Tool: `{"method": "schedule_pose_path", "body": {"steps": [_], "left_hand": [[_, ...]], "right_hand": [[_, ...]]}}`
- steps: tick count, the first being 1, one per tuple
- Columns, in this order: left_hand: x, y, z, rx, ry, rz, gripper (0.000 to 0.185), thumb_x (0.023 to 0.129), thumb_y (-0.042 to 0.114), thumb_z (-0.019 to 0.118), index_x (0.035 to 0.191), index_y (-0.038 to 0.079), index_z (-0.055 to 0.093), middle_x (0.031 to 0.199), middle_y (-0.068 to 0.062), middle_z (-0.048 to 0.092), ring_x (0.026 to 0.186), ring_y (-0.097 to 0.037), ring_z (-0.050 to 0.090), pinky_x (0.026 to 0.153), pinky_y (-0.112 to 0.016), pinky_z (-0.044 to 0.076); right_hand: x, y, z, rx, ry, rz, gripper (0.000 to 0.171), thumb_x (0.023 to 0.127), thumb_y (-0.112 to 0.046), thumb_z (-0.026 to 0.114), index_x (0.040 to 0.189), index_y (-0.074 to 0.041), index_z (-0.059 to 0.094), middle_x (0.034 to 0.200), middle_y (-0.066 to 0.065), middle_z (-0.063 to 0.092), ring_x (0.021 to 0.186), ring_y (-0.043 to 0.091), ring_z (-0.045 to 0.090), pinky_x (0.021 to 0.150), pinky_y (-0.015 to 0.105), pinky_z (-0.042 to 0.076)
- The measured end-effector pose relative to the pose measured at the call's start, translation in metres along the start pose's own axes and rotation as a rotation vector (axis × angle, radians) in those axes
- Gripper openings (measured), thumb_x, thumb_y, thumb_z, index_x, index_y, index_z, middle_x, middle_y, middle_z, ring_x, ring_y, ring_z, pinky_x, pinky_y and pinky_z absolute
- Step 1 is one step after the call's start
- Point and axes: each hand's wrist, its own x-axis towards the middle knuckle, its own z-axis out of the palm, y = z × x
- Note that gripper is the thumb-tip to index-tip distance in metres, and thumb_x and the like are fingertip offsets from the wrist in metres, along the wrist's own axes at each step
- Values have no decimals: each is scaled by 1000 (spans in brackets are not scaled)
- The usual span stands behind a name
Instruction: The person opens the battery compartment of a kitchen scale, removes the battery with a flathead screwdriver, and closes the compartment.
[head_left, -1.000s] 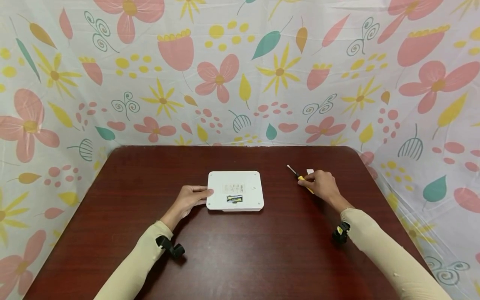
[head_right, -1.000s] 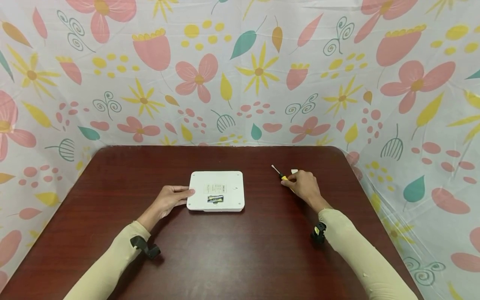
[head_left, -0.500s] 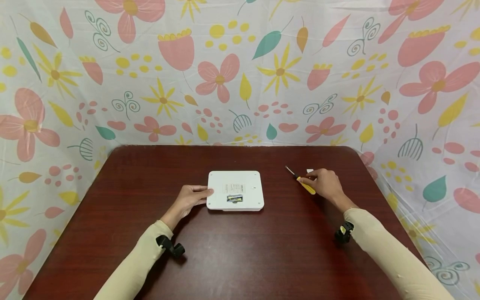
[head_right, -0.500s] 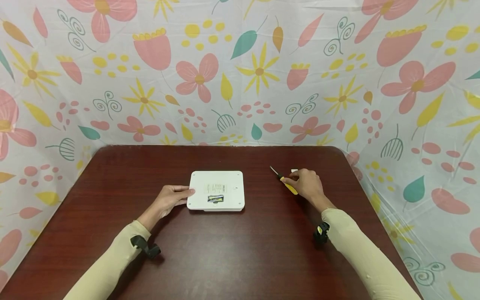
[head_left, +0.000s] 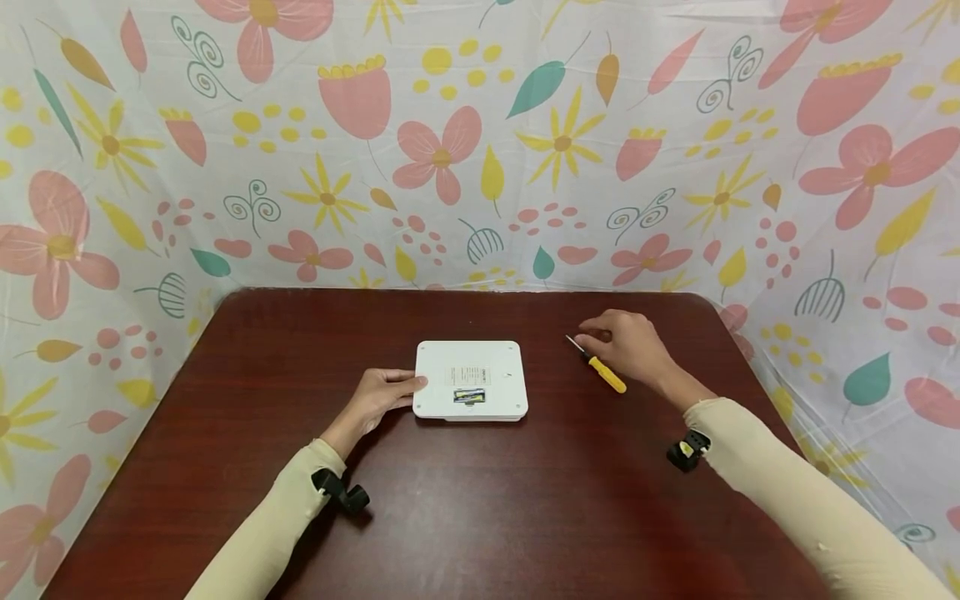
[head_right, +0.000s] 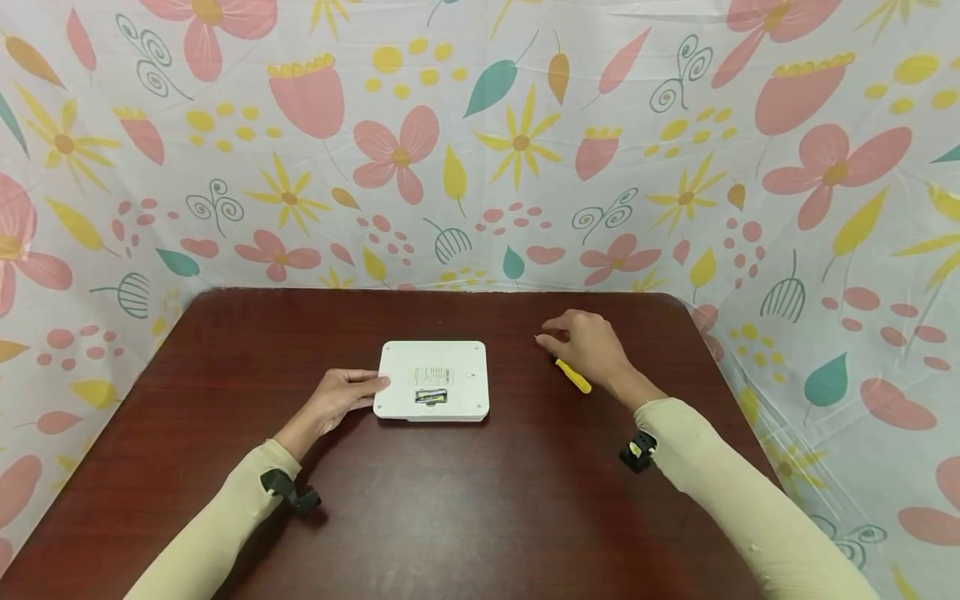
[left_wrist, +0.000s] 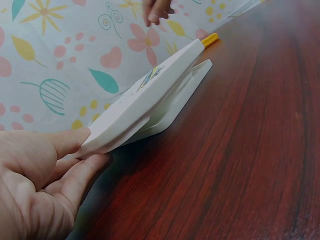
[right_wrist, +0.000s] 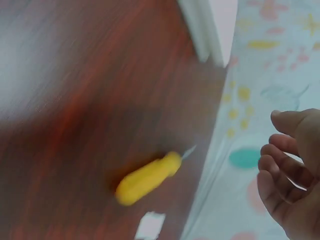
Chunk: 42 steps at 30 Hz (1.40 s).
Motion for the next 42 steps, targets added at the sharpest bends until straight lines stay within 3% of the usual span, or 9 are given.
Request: {"method": "schedule_pose_path", "body": {"steps": [8, 13, 18, 27, 34, 42], "left_hand": [[0, -1, 0, 4, 4, -2, 45, 92, 5, 76, 127, -19, 60, 121, -30, 67, 96, -21, 72, 86, -35, 63], [0, -1, 1, 3, 13, -9, 42, 92, 4, 76, 125, -17, 62, 119, -29, 68, 94, -20, 73, 85, -35, 63], [0, -2, 0, 7, 19, -10, 40, 92, 4, 75, 125, -17, 63, 118, -28, 69, 93, -20, 73, 84, -34, 63], [0, -3, 0, 0, 21, -9, 41, 91, 4, 76, 125, -17, 63, 116, -27, 70, 91, -20, 73, 84, -34, 64], [1, -3, -1, -3, 17, -7, 42, 91, 4, 76, 124, -18, 62, 116, -28, 70, 91, -20, 73, 83, -34, 64], [1, -2, 0, -5, -1, 8, 47, 92, 4, 75, 128, -21, 57, 119, -31, 68, 93, -20, 72, 84, -34, 64]], "right_hand": [[14, -54, 10, 125, -89, -195, 21, 92, -24, 79, 109, -12, 80, 91, -4, 71, 70, 9, 55, 60, 27, 49], [19, -73, 24, 173, -204, -297, 19, 93, -21, 79, 108, -11, 81, 94, -7, 71, 71, 6, 57, 61, 24, 51], [26, -83, 41, 143, -272, -385, 19, 92, -22, 80, 105, -10, 82, 92, -6, 71, 75, 6, 59, 64, 23, 53], [33, -90, 64, 145, -407, -352, 21, 90, -23, 81, 108, -12, 82, 97, -5, 74, 86, 7, 66, 74, 24, 58], [37, -90, 75, 153, -414, -395, 14, 92, -19, 78, 103, -13, 83, 94, -5, 73, 86, 7, 67, 75, 24, 58], [40, -96, 80, 78, -410, -453, 8, 91, -17, 79, 98, -16, 83, 89, -6, 70, 83, 7, 64, 71, 24, 56]]}}
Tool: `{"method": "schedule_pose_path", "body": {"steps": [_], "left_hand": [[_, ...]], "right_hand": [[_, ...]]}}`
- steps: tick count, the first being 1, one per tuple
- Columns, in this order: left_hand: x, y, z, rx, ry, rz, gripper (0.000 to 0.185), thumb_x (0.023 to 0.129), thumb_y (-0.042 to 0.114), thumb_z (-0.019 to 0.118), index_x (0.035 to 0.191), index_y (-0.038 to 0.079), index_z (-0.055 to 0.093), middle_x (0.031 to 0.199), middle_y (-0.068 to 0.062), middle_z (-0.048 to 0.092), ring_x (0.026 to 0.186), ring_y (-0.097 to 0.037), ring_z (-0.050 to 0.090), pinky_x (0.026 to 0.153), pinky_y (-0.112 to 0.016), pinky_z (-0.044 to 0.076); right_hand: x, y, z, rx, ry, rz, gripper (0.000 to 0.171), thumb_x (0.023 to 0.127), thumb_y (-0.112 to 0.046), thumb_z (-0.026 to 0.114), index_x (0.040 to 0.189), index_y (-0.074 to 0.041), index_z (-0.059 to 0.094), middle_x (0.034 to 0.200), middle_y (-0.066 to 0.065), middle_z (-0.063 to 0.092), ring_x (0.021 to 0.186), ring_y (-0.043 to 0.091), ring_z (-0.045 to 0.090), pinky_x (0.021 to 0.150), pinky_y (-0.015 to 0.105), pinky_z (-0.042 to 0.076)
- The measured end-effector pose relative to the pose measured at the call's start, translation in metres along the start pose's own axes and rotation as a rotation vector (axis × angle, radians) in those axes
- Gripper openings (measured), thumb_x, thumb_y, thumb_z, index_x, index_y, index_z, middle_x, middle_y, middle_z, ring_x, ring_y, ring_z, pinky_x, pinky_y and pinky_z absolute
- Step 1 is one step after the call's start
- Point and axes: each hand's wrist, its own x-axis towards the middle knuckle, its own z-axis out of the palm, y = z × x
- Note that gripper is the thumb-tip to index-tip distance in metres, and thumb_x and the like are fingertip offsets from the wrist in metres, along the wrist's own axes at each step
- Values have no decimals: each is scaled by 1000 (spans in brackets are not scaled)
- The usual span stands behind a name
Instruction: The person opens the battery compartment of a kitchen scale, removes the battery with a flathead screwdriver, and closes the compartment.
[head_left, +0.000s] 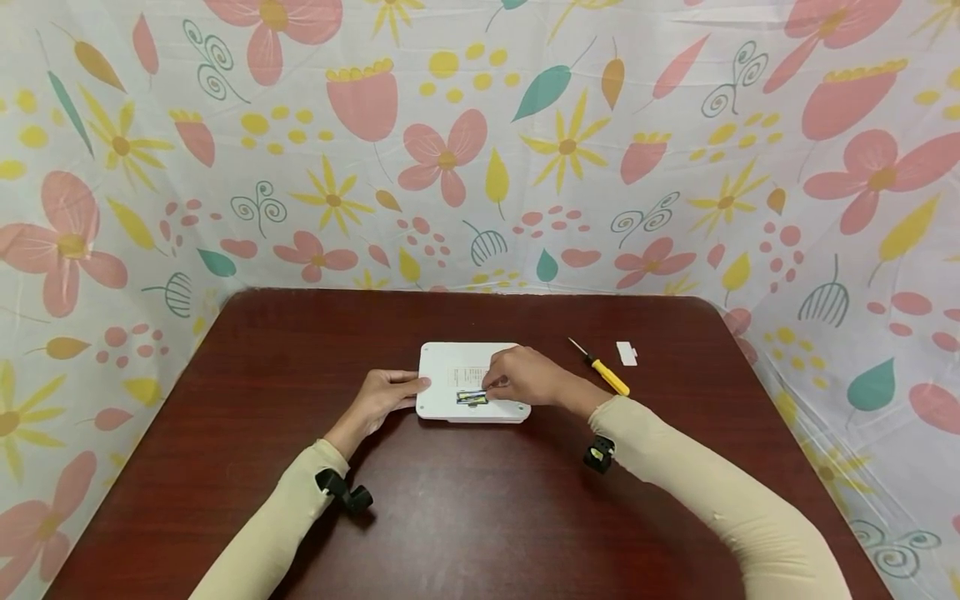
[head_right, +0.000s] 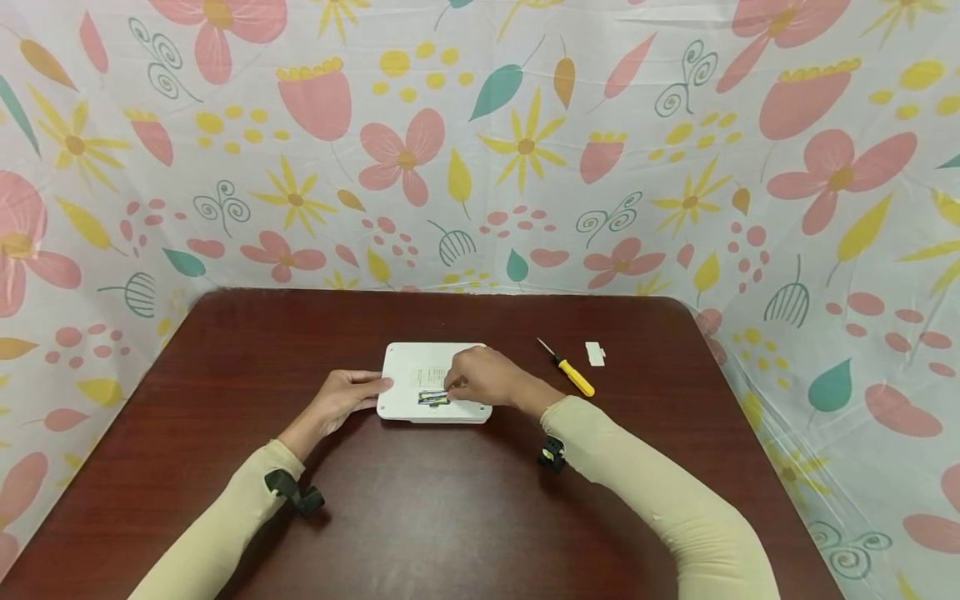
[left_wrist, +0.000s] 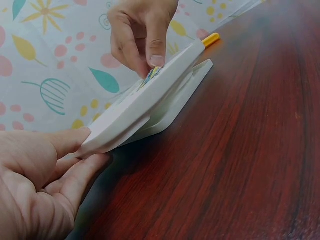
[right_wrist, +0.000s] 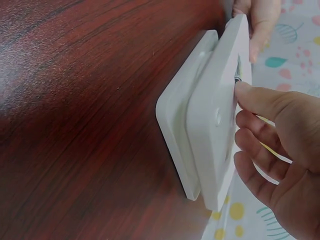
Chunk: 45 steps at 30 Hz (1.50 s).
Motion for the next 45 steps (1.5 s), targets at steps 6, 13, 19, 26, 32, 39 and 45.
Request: {"method": "schedule_pose_path", "body": {"steps": [6, 13, 19, 26, 32, 39, 45], "left_hand": [[0, 0, 0, -3, 5, -6, 46, 92, 3, 75, 128, -20, 58, 118, -30, 68, 91, -19, 72, 83, -33, 64], [-1, 3, 1, -5, 17, -10, 44, 92, 3, 76, 126, -20, 60, 118, -30, 68, 91, -19, 72, 84, -33, 64], [-1, 3, 0, -4, 21, -11, 43, 92, 3, 76, 125, -20, 61, 116, -29, 69, 89, -19, 72, 83, -33, 64], [0, 3, 0, -6, 20, -15, 43, 92, 2, 75, 126, -20, 60, 115, -29, 70, 88, -18, 73, 83, -33, 64], [1, 3, 0, -14, 13, -14, 43, 92, 1, 75, 126, -20, 60, 113, -29, 70, 86, -18, 73, 82, -33, 64], [0, 5, 1, -4, 4, -14, 42, 92, 0, 75, 125, -21, 60, 112, -28, 70, 86, -18, 73, 82, -34, 64], [-2, 6, 1, 9, 5, -14, 41, 92, 0, 75, 124, -21, 60, 111, -29, 71, 85, -18, 73, 81, -34, 64]], "right_hand": [[0, -6, -2, -80, 1, -38, 6, 91, -16, 79, 96, -15, 83, 88, -4, 72, 83, 9, 66, 71, 24, 57], [0, -9, 1, -208, 8, -99, 8, 94, -14, 76, 90, -16, 82, 84, -4, 71, 81, 12, 62, 70, 26, 56], [0, -9, 2, -233, 14, -116, 8, 94, -13, 75, 91, -15, 82, 84, -4, 71, 80, 13, 61, 69, 28, 56], [2, -9, 1, -261, -2, -137, 14, 93, -10, 73, 81, -16, 78, 74, -6, 64, 72, 10, 53, 63, 24, 49], [5, -11, -1, -293, 1, -188, 21, 91, -5, 71, 74, -16, 70, 68, -5, 57, 67, 11, 45, 59, 22, 40], [3, -11, 3, -374, 34, -256, 12, 92, -5, 70, 82, -12, 72, 76, -2, 66, 72, 17, 56, 64, 28, 50], [2, -13, 7, -506, 35, -257, 9, 95, -9, 67, 89, -11, 72, 84, 0, 69, 77, 17, 59, 70, 29, 54]]}}
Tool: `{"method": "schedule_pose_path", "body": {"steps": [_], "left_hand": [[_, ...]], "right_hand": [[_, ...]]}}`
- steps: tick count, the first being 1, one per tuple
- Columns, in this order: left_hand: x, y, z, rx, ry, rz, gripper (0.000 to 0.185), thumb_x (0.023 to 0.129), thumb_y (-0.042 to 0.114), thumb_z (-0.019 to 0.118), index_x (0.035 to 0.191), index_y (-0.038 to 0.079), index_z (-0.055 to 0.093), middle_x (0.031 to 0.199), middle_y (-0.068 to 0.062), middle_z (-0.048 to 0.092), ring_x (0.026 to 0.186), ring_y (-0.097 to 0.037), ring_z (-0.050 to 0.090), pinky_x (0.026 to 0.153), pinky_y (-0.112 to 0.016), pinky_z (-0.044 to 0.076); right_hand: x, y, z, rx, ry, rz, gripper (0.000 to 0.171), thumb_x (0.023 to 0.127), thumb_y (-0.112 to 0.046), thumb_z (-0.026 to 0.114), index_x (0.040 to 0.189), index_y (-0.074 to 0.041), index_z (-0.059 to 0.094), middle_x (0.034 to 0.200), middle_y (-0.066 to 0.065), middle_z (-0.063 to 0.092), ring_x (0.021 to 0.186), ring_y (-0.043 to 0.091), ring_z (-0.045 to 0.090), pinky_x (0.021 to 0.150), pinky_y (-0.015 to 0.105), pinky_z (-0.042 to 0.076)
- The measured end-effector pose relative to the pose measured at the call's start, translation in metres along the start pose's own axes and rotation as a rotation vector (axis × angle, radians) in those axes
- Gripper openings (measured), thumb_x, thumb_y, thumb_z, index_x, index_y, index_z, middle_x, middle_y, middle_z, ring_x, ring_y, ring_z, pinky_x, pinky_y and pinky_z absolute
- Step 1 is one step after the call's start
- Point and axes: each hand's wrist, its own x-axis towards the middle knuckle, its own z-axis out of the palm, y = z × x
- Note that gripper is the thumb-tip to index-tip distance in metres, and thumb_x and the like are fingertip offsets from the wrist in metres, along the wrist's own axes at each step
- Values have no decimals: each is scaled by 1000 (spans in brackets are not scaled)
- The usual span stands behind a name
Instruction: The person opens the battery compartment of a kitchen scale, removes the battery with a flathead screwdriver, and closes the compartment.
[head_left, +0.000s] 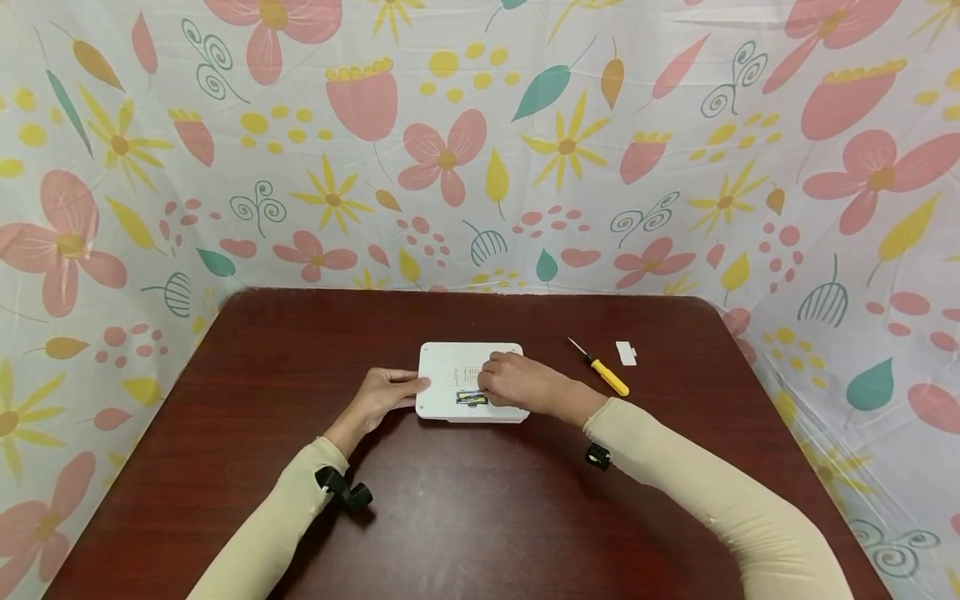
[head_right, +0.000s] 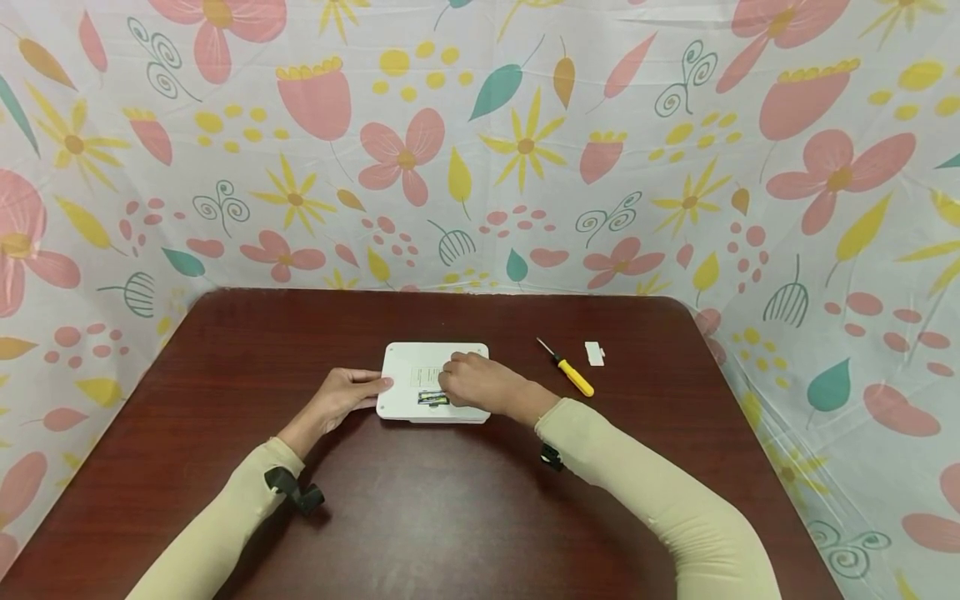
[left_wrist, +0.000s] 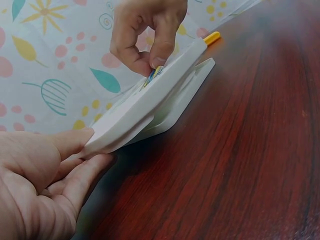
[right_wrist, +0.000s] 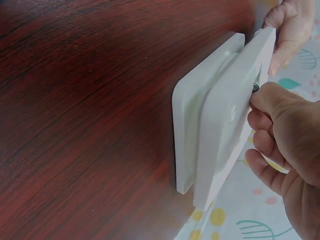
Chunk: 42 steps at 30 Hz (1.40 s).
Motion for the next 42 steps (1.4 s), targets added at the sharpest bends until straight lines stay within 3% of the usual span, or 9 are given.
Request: {"method": "schedule_pose_path", "body": {"steps": [8, 17, 26, 36, 42], "left_hand": [[0, 1, 0, 1, 0, 2, 41, 92, -1, 74, 124, -21, 60, 111, -29, 71, 84, -18, 73, 80, -33, 64], [-2, 2, -1, -10, -15, -3, 42, 92, -2, 74, 126, -22, 58, 111, -29, 70, 84, -18, 73, 81, -33, 64], [0, 3, -3, 9, -38, -10, 43, 93, -2, 72, 127, -22, 57, 113, -31, 69, 85, -19, 73, 82, -34, 64], [1, 3, -3, 21, -43, -17, 42, 93, -2, 72, 127, -22, 58, 112, -30, 70, 85, -19, 73, 82, -34, 64], [1, 3, -1, 10, -51, -5, 41, 93, -3, 72, 126, -22, 58, 109, -30, 71, 84, -19, 73, 81, -34, 64]], "right_hand": [[-3, -4, 3, -186, 23, -9, 7, 98, -12, 62, 95, -8, 68, 87, 2, 66, 84, 19, 59, 67, 27, 53], [-3, -4, 2, -234, 29, 11, 8, 95, -16, 67, 92, -11, 72, 90, 2, 67, 86, 20, 57, 66, 29, 52], [-5, -8, -3, -415, 7, -99, 13, 95, -3, 68, 89, -14, 75, 88, 1, 69, 81, 19, 54, 68, 29, 49], [-8, -8, 2, -441, 58, -100, 14, 98, -3, 62, 88, -10, 68, 84, 3, 66, 78, 19, 54, 63, 26, 47], [-9, -9, 4, -399, 62, -75, 12, 100, -5, 59, 91, -9, 66, 87, 3, 65, 83, 20, 55, 65, 26, 49]]}}
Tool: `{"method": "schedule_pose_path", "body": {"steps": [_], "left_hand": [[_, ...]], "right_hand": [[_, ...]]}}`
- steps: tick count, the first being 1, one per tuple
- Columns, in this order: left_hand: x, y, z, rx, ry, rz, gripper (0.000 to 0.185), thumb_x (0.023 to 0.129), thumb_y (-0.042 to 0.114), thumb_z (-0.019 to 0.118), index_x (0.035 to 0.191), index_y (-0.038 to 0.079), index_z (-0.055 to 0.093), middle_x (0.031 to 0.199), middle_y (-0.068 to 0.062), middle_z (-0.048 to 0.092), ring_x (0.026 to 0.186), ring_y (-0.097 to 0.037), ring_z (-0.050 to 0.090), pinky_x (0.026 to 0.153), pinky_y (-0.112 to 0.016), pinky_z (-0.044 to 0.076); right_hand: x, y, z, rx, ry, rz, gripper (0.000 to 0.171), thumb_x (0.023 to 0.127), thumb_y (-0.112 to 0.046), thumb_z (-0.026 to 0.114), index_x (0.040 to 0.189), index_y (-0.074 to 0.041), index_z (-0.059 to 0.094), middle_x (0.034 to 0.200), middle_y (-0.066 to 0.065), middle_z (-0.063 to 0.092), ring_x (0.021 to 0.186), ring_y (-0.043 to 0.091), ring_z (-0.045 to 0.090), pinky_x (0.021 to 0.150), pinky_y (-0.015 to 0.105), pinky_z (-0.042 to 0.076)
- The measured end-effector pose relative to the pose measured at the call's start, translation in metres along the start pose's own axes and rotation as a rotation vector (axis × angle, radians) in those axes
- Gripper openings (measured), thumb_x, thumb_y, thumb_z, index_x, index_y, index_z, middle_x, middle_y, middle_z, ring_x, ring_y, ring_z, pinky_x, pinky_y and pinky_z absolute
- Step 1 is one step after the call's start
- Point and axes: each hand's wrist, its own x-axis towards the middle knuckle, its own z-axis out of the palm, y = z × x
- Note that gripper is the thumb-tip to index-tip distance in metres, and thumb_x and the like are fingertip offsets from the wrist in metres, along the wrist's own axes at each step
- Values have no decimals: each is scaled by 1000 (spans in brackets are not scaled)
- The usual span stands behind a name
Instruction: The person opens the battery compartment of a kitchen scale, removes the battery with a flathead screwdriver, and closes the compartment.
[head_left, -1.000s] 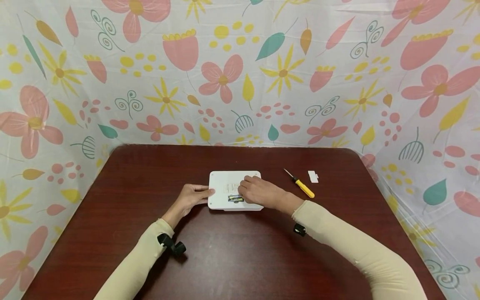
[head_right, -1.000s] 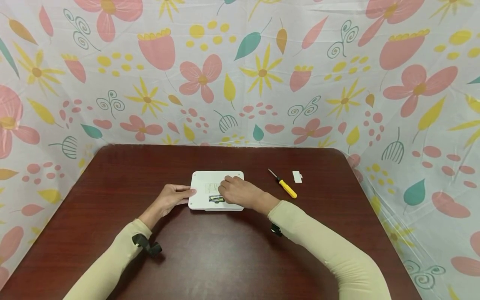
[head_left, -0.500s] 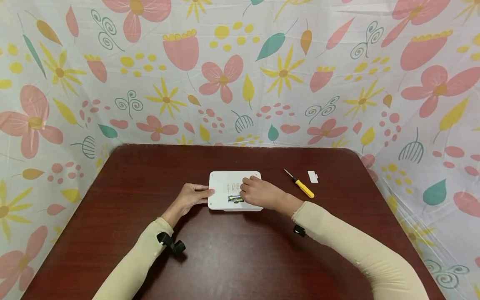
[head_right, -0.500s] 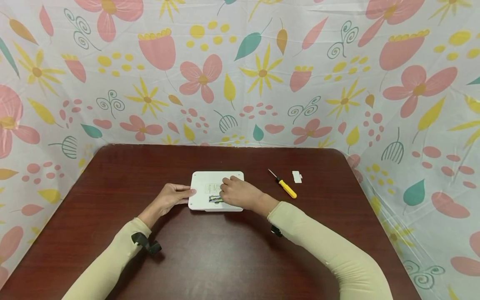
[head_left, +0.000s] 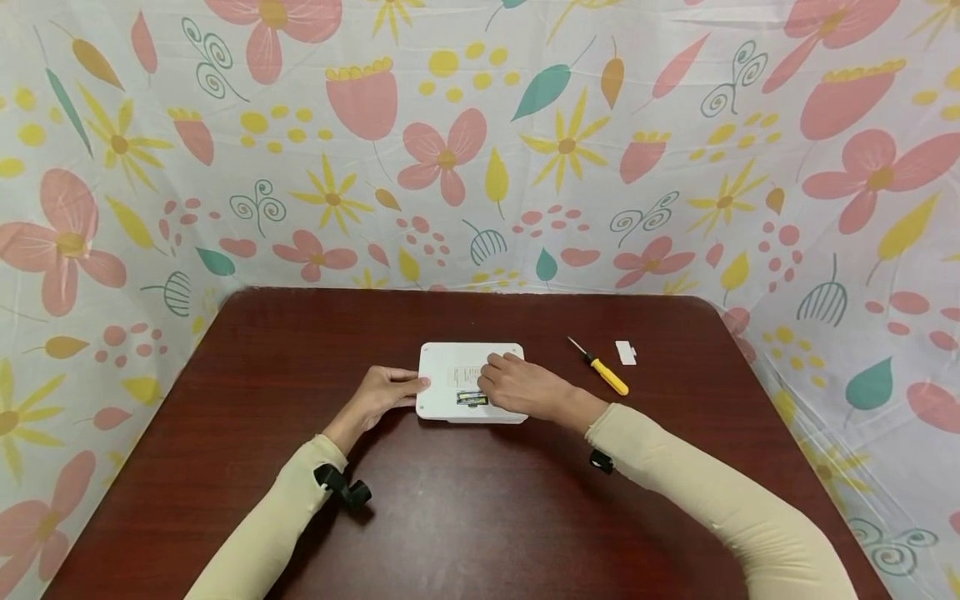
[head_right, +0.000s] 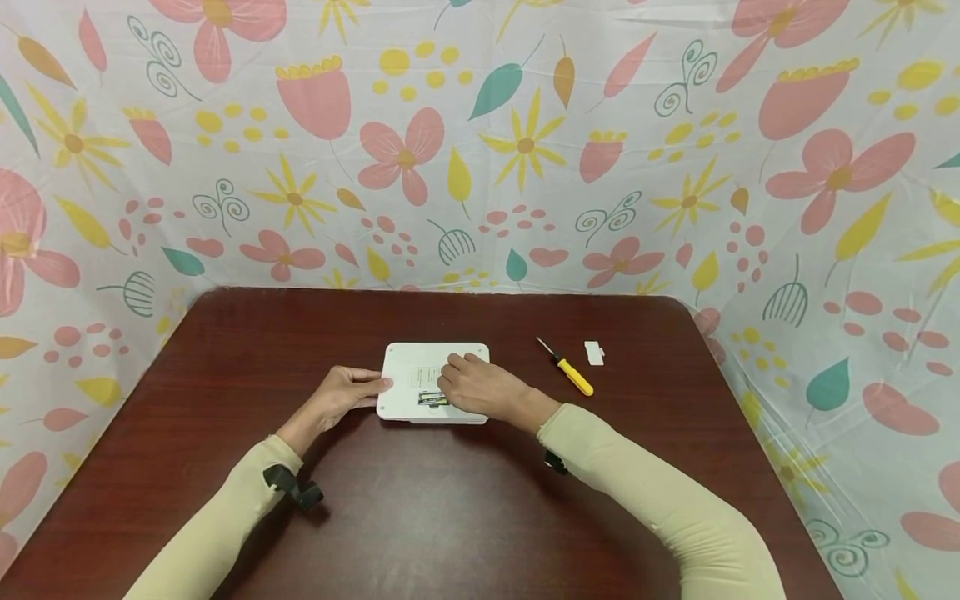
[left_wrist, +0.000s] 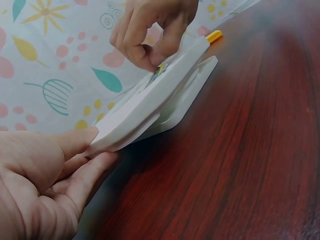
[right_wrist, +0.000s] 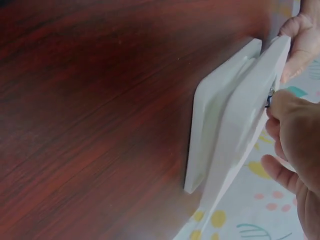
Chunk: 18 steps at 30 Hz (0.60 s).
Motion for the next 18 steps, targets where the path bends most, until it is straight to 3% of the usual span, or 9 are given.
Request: {"method": "schedule_pose_path", "body": {"steps": [6, 11, 18], "left_hand": [[1, -1, 3, -12, -10, 9, 41, 92, -3, 72, 126, -22, 59, 108, -29, 72, 84, -19, 73, 81, -34, 64], [1, -2, 2, -17, 3, 1, 41, 92, -3, 73, 125, -22, 59, 107, -28, 72, 84, -20, 74, 81, -34, 64], [2, -3, -1, -13, 10, 5, 42, 92, -2, 73, 125, -23, 58, 107, -28, 72, 84, -19, 73, 81, -33, 64]], "right_hand": [[3, 0, 0, 102, -21, 29, 10, 101, -8, 61, 96, -10, 69, 92, 3, 67, 89, 20, 56, 69, 28, 53], [-1, 5, -2, 245, -55, 56, 12, 100, -9, 61, 95, -10, 72, 88, 2, 67, 85, 19, 56, 72, 30, 52], [-3, 10, -3, 415, -23, 74, 12, 100, -18, 66, 96, -10, 74, 89, 1, 70, 84, 19, 58, 77, 32, 52]]}}
